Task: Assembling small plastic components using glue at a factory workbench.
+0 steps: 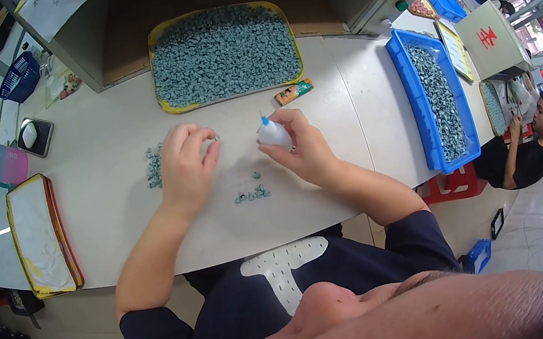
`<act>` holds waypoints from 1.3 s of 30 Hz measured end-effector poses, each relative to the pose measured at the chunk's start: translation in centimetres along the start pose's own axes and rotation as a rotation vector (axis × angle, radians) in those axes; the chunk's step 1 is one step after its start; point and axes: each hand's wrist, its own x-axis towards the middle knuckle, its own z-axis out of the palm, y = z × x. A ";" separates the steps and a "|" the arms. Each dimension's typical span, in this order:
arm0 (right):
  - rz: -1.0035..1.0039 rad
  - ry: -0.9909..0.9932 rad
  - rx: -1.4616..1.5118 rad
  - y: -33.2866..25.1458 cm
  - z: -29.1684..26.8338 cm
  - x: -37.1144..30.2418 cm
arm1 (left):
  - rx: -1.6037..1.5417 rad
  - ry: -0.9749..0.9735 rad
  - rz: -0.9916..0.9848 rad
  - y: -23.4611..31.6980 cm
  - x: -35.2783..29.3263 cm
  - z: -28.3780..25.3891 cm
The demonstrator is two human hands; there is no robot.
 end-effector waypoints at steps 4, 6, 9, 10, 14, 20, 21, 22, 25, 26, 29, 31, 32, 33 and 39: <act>-0.283 0.012 -0.304 -2.0 -1.5 0.6 | -0.291 -0.007 -0.173 1.4 -0.9 -0.7; -0.412 0.046 -0.485 -2.2 -2.0 1.0 | -0.401 -0.032 -0.240 1.4 -1.1 -1.1; -0.505 0.056 -0.625 -3.0 -2.4 1.3 | -0.405 -0.037 -0.231 1.0 -1.2 -1.2; -0.535 0.052 -0.676 -3.2 -2.5 1.4 | -0.408 -0.039 -0.225 0.8 -1.3 -1.1; -0.586 0.046 -0.777 -3.0 -2.3 1.6 | -0.305 0.020 -0.121 -0.1 -1.5 -0.5; -0.595 0.009 -0.874 -2.9 -1.8 1.9 | -0.179 0.040 -0.047 -1.3 -1.5 0.1; -0.586 -0.006 -0.896 -2.9 -1.8 1.9 | -0.162 0.033 -0.039 -1.4 -1.6 0.1; -0.577 -0.022 -0.919 -2.9 -1.7 1.9 | -0.145 0.026 -0.030 -1.6 -1.6 0.2; -0.565 -0.043 -0.943 -2.8 -1.4 1.9 | -0.145 0.024 -0.030 -2.0 -1.8 0.4; -0.562 -0.046 -0.946 -2.8 -1.3 1.9 | -0.145 0.022 -0.028 -2.1 -1.9 0.4; -0.561 -0.048 -0.958 -2.7 -1.1 1.9 | -0.135 0.016 -0.014 -2.1 -1.9 0.5; -0.566 -0.046 -0.975 -2.6 -1.1 1.9 | -0.130 0.012 -0.007 -2.1 -2.0 0.5; -0.565 -0.046 -0.975 -2.6 -1.0 1.9 | -0.131 0.009 -0.006 -2.1 -2.0 0.5; -0.572 -0.045 -0.985 -2.6 -1.0 1.9 | -0.131 0.008 -0.006 -2.1 -2.0 0.5; -0.586 -0.046 -1.028 -2.8 -1.0 1.7 | -0.136 -0.009 -0.015 -2.0 -2.0 0.6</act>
